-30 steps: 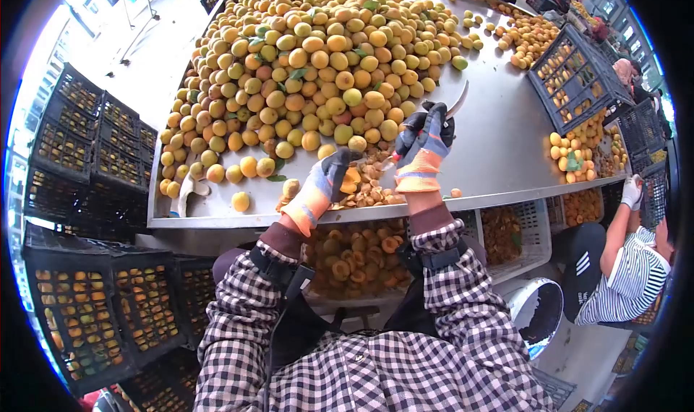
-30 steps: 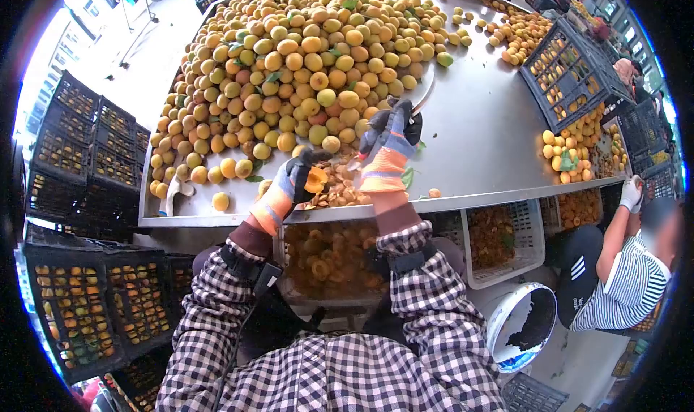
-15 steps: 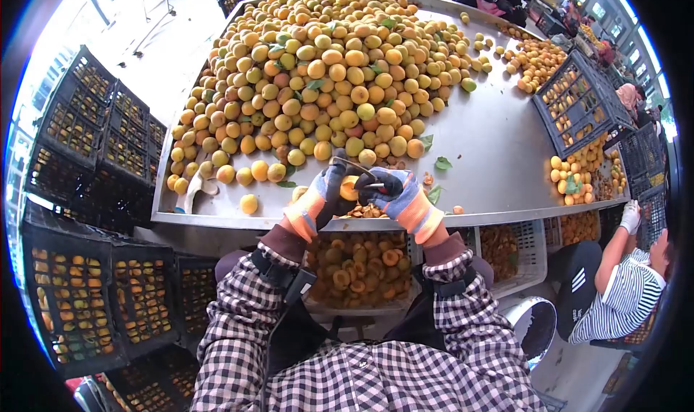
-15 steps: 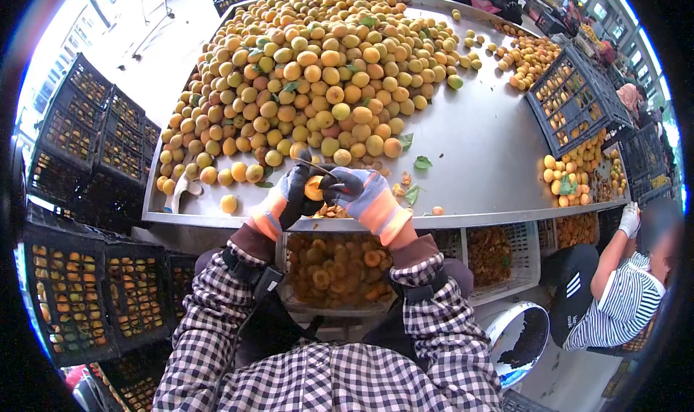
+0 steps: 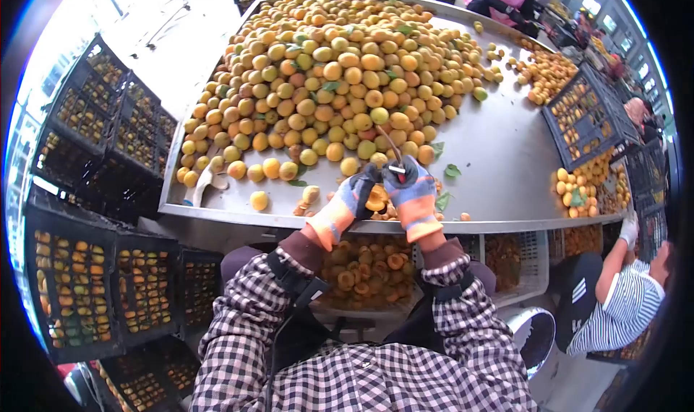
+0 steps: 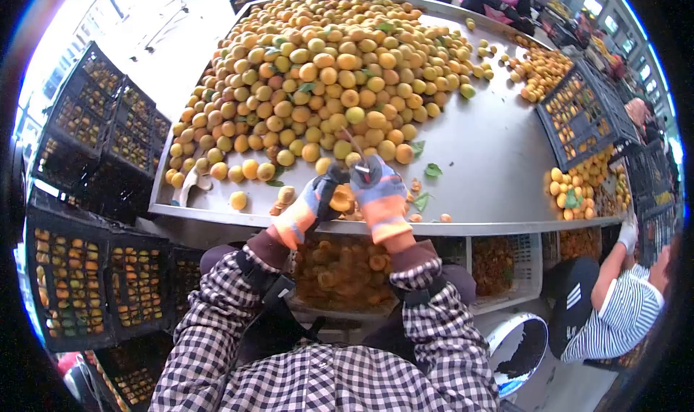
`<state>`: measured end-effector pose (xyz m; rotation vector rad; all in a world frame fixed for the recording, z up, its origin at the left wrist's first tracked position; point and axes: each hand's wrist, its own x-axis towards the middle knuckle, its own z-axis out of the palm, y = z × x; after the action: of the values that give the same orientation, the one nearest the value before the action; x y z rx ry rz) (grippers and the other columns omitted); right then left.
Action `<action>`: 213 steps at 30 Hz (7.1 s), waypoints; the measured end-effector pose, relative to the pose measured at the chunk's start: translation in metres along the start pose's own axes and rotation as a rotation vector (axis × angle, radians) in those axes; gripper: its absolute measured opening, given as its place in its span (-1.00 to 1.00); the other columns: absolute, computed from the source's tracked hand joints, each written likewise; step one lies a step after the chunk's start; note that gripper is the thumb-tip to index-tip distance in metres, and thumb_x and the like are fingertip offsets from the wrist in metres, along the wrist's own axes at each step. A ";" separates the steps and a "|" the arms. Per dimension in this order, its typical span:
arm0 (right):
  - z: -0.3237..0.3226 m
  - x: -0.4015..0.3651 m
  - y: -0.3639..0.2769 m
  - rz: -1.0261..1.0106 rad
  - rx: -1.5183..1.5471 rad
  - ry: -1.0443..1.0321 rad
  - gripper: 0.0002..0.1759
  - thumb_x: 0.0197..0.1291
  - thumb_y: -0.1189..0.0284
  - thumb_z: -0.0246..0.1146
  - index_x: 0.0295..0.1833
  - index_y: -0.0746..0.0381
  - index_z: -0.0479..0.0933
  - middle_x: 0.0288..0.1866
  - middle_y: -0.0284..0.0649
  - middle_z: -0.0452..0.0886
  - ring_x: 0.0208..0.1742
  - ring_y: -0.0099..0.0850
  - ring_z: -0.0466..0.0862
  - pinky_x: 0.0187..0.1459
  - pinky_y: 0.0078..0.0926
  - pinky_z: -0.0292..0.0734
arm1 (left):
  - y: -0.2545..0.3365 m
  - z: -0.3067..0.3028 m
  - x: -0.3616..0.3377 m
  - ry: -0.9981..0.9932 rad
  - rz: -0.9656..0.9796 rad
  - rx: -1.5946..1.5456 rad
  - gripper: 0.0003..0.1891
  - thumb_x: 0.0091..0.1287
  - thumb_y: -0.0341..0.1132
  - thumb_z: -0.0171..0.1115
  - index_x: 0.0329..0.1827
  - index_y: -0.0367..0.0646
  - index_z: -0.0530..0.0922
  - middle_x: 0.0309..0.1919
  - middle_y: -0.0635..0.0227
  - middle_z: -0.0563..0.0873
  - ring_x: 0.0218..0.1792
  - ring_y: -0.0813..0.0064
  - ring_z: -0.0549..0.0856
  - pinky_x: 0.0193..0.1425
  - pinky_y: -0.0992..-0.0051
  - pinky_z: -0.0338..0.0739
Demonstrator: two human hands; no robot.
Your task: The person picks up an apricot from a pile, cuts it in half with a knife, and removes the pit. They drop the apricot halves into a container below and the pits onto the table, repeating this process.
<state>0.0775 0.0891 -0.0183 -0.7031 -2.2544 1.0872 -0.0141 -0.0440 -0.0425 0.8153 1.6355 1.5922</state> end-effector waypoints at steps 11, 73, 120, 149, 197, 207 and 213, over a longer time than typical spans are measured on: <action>-0.009 0.012 0.035 0.025 0.082 0.030 -0.72 0.13 0.38 0.39 -0.04 0.18 0.60 -0.27 -0.21 0.74 -0.22 -0.37 0.74 -0.15 -0.47 0.58 | 0.050 -0.016 -0.045 -0.201 0.130 0.486 -0.66 0.37 -0.16 0.22 0.11 -0.15 0.62 0.02 0.13 0.70 -0.01 0.26 0.70 0.08 0.40 0.57; -0.025 -0.028 0.008 -0.065 0.162 -0.201 -0.74 0.25 0.53 0.27 0.03 0.39 0.52 -0.15 -0.08 0.69 -0.15 -0.50 0.67 -0.10 -0.51 0.57 | 0.056 -0.026 0.001 -0.057 0.028 -0.457 -0.40 0.21 -0.52 0.34 0.36 -0.22 0.41 0.06 0.36 0.64 -0.02 0.61 0.62 -0.05 0.62 0.56; -0.040 -0.039 -0.022 -0.170 0.013 -0.322 -0.65 0.27 0.41 0.13 0.17 0.20 0.44 -0.05 0.04 0.65 -0.02 -0.03 0.66 -0.04 -0.16 0.54 | 0.061 -0.016 0.000 -0.061 0.096 -0.220 -0.50 0.12 -0.39 0.44 0.15 -0.32 0.54 -0.08 0.29 0.70 -0.06 0.46 0.67 0.04 0.47 0.60; -0.008 -0.037 0.005 -0.157 0.310 -0.220 -0.58 0.25 0.43 0.20 0.22 0.26 0.40 -0.02 0.03 0.63 -0.01 -0.05 0.62 -0.05 -0.27 0.50 | 0.064 0.033 -0.003 0.008 0.079 -0.575 -0.50 0.43 -0.07 0.16 0.23 -0.31 0.47 -0.20 0.32 0.67 -0.27 0.49 0.65 -0.15 0.56 0.51; -0.019 -0.022 -0.009 -0.093 -0.055 -0.204 -0.38 0.23 0.39 0.23 0.39 0.21 0.24 0.03 0.09 0.62 -0.02 0.05 0.64 -0.06 -0.12 0.57 | 0.059 0.026 0.006 0.132 0.112 -0.294 -0.66 0.29 -0.47 0.30 0.12 -0.36 0.57 -0.08 0.32 0.72 -0.08 0.56 0.67 0.06 0.55 0.57; -0.044 -0.013 -0.005 0.125 0.700 -0.256 -0.55 0.27 0.55 0.29 0.25 0.28 0.40 -0.02 -0.27 0.64 -0.08 -0.63 0.60 -0.10 -0.62 0.55 | 0.059 0.004 0.003 0.026 0.105 -0.592 -0.31 0.27 -0.44 0.29 0.47 -0.22 0.24 0.24 0.09 0.53 0.21 0.18 0.60 0.12 0.34 0.64; -0.084 -0.026 -0.024 0.112 0.558 -0.874 -0.45 0.20 0.59 0.32 0.32 0.30 0.40 0.17 -0.22 0.59 0.04 -0.53 0.63 0.08 -0.55 0.55 | 0.051 -0.008 0.004 -0.028 0.115 -0.398 -0.33 0.21 -0.53 0.32 0.42 -0.26 0.31 0.17 0.16 0.58 0.16 0.34 0.61 0.06 0.40 0.68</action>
<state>0.1459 0.1041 0.0402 -0.1021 -2.3503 2.2846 -0.0252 -0.0429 0.0085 0.7242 1.2102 1.8964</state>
